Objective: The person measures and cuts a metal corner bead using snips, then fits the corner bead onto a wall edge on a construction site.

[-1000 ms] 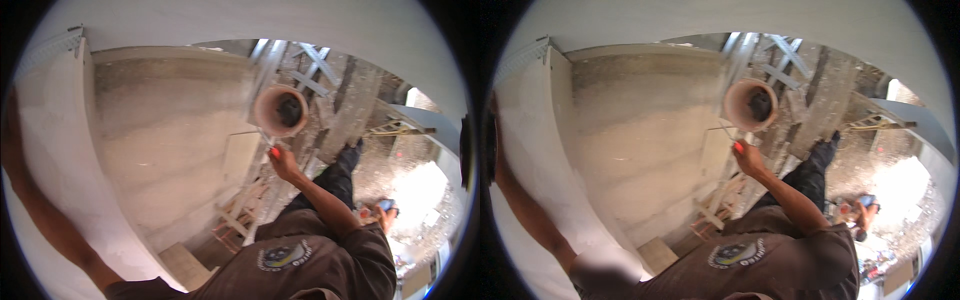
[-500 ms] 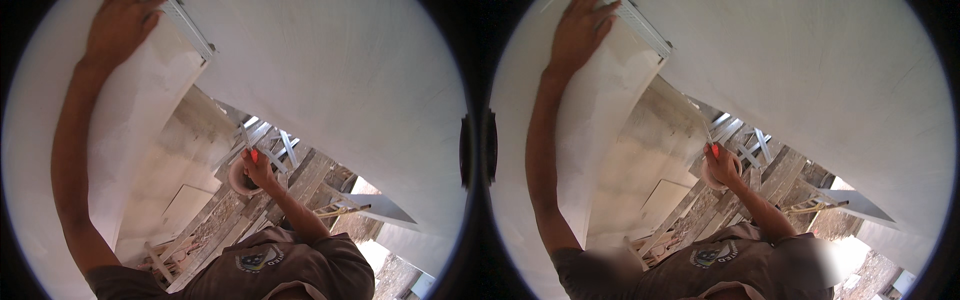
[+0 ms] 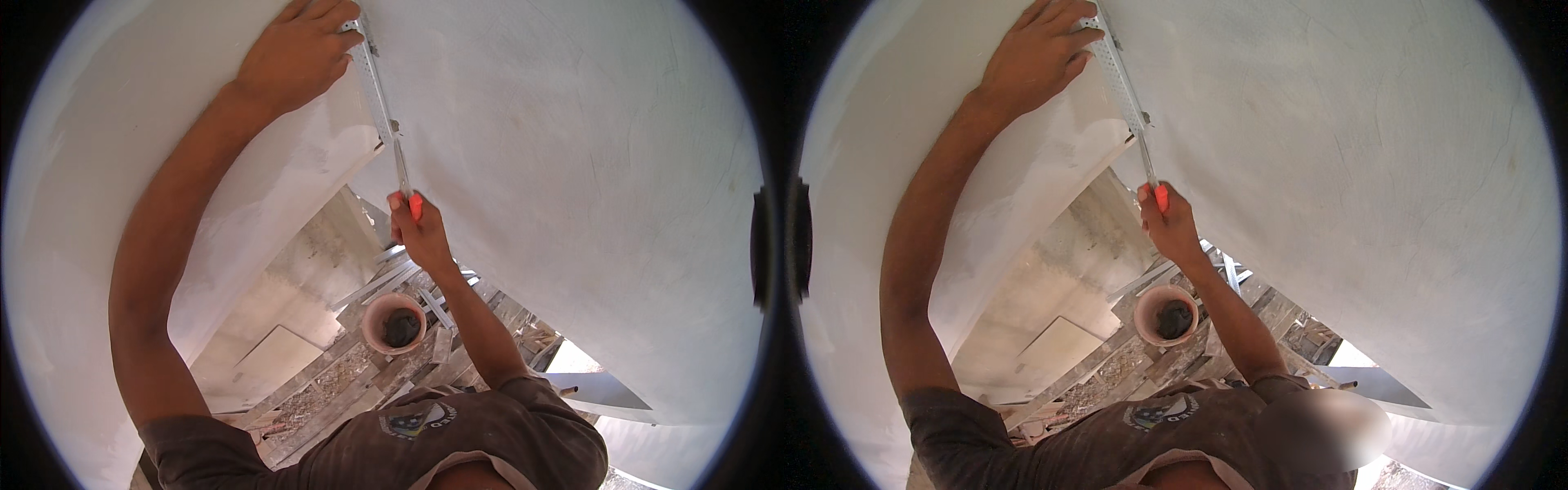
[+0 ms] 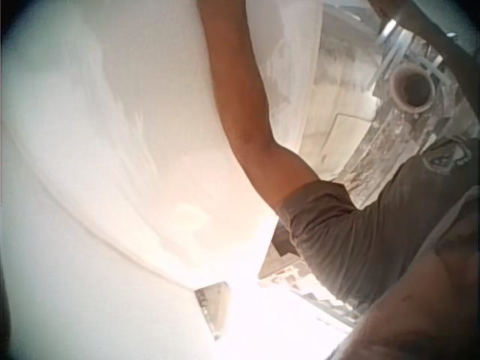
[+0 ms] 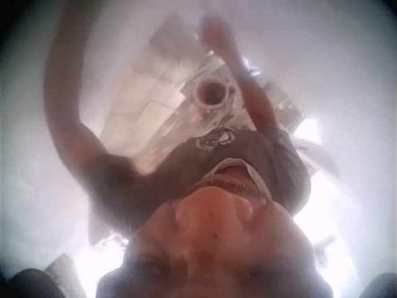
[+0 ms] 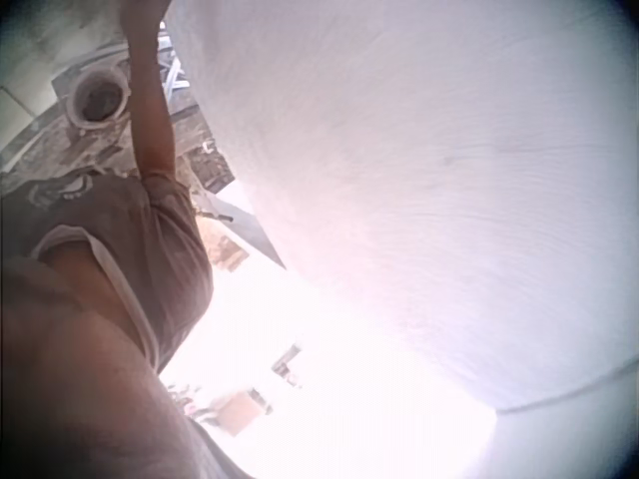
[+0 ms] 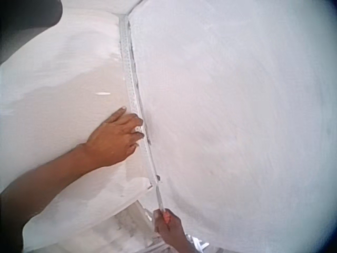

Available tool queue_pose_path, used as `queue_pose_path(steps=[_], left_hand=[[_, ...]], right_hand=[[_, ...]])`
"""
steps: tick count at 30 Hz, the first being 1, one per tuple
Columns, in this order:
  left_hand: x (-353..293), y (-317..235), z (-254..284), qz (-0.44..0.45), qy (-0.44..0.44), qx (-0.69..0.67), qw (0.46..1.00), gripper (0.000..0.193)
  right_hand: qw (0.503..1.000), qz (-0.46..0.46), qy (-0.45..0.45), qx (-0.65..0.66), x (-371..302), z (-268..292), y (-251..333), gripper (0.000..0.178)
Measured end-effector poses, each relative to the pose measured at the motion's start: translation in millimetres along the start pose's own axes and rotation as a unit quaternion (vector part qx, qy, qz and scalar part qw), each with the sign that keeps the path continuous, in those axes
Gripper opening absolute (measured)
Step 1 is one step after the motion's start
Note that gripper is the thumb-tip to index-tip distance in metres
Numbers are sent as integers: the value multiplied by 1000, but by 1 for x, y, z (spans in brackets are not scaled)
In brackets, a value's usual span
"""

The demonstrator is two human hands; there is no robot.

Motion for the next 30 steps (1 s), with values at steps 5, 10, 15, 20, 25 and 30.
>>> queue_pose_path(steps=[5,10,15,20,25,30], left_hand=[[-3,1,1,7,31,20,999,29],[-27,11,-16,-5,7,76,997,31],[-12,1,-18,-30,-49,35,998,23],[-17,7,-15,-23,-23,25,999,22],[-15,6,-18,-29,-51,43,997,24],[-14,5,-19,-26,-39,32,998,25]], right_hand=[[958,220,-122,-139,30,-14,34,21],[974,175,-109,-94,21,-16,-17,22],[996,37,-83,-3,2,4,-26,27],[988,112,-101,-23,24,-20,18,22],[950,206,-210,-102,54,-19,15,7],[932,241,-255,-92,47,-39,14,20]])
Point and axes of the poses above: each hand's wrist, its own x-axis towards the middle knuckle, its own z-axis out of the back of the hand, y = z × x, the point moved 5 cm from there along x, towards the middle knuckle, and after that the axes turned 12 degrees about -y, right-handed, at the moved point
